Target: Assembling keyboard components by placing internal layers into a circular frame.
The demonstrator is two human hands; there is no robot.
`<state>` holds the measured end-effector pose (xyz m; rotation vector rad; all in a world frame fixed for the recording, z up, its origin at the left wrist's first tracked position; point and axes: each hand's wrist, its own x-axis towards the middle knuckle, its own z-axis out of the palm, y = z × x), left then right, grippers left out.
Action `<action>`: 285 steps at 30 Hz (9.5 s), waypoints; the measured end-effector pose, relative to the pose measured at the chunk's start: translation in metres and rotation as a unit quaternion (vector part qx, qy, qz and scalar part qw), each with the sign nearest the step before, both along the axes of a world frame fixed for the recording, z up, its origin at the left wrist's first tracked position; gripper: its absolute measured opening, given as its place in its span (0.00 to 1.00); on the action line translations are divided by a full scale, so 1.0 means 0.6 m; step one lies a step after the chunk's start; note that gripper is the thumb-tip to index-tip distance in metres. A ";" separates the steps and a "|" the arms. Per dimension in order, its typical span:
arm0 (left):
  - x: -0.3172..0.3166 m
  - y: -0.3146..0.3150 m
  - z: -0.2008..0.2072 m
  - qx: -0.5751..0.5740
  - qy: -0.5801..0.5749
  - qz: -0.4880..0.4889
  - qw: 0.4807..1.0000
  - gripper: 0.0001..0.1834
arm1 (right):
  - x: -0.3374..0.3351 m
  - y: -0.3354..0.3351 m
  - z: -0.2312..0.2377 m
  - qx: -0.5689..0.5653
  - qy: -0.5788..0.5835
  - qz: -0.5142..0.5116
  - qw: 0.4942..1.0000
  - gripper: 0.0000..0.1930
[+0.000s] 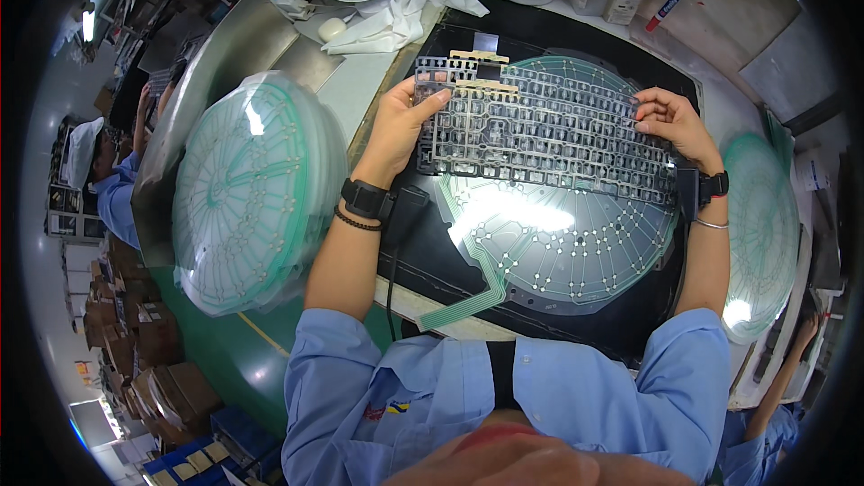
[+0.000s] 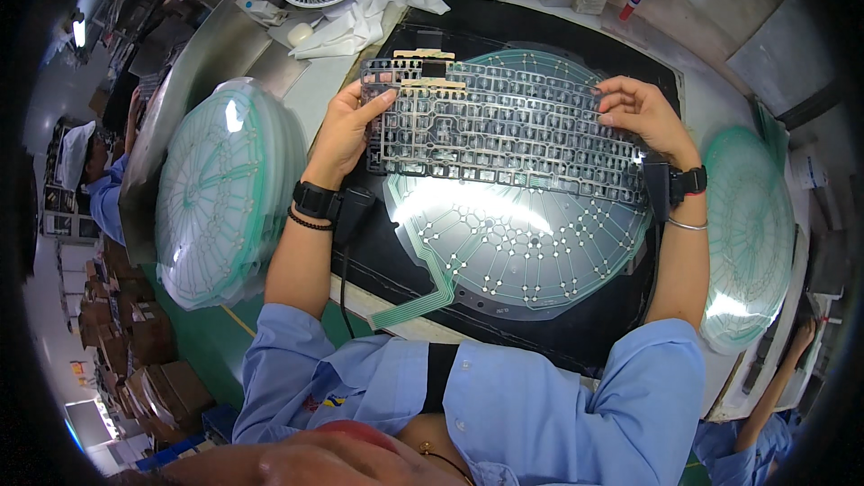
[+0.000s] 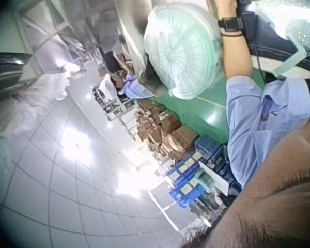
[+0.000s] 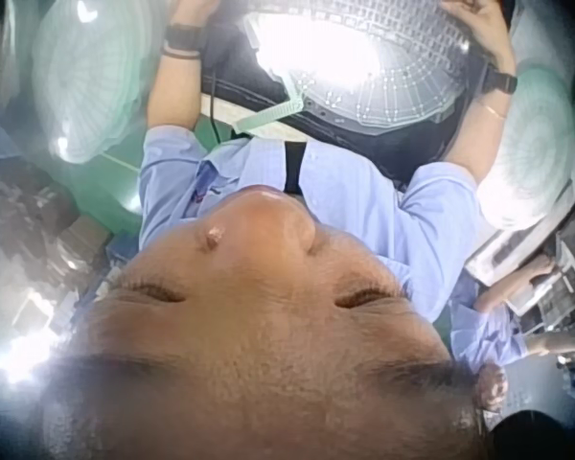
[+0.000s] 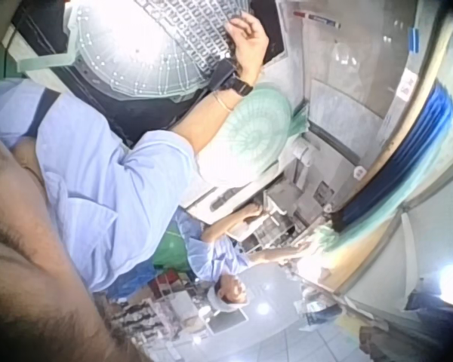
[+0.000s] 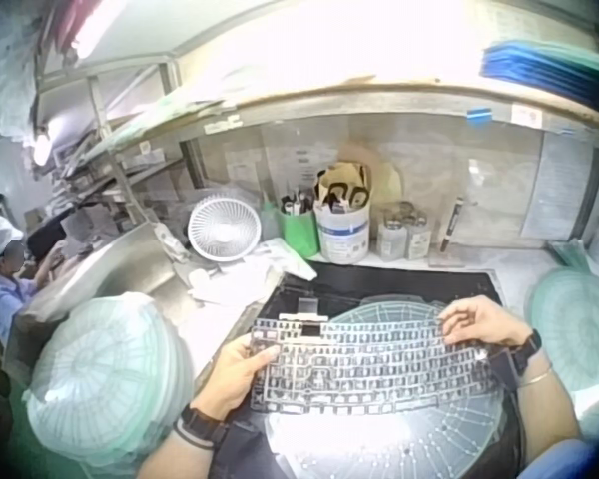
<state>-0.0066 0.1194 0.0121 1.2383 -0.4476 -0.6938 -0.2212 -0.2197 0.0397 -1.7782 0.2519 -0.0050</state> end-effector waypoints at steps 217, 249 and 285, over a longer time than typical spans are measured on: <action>-0.071 0.000 0.014 -0.075 0.002 -0.066 0.995 0.20 | -0.250 0.159 -0.033 0.153 -0.139 -0.240 0.948 0.22; -0.064 -0.003 -0.011 0.017 -0.106 0.013 0.994 0.24 | -0.260 0.141 -0.051 0.131 -0.185 -0.186 0.956 0.29; -0.049 -0.009 -0.010 0.027 -0.040 -0.020 0.999 0.25 | -0.279 0.114 -0.074 0.186 -0.218 -0.219 0.933 0.23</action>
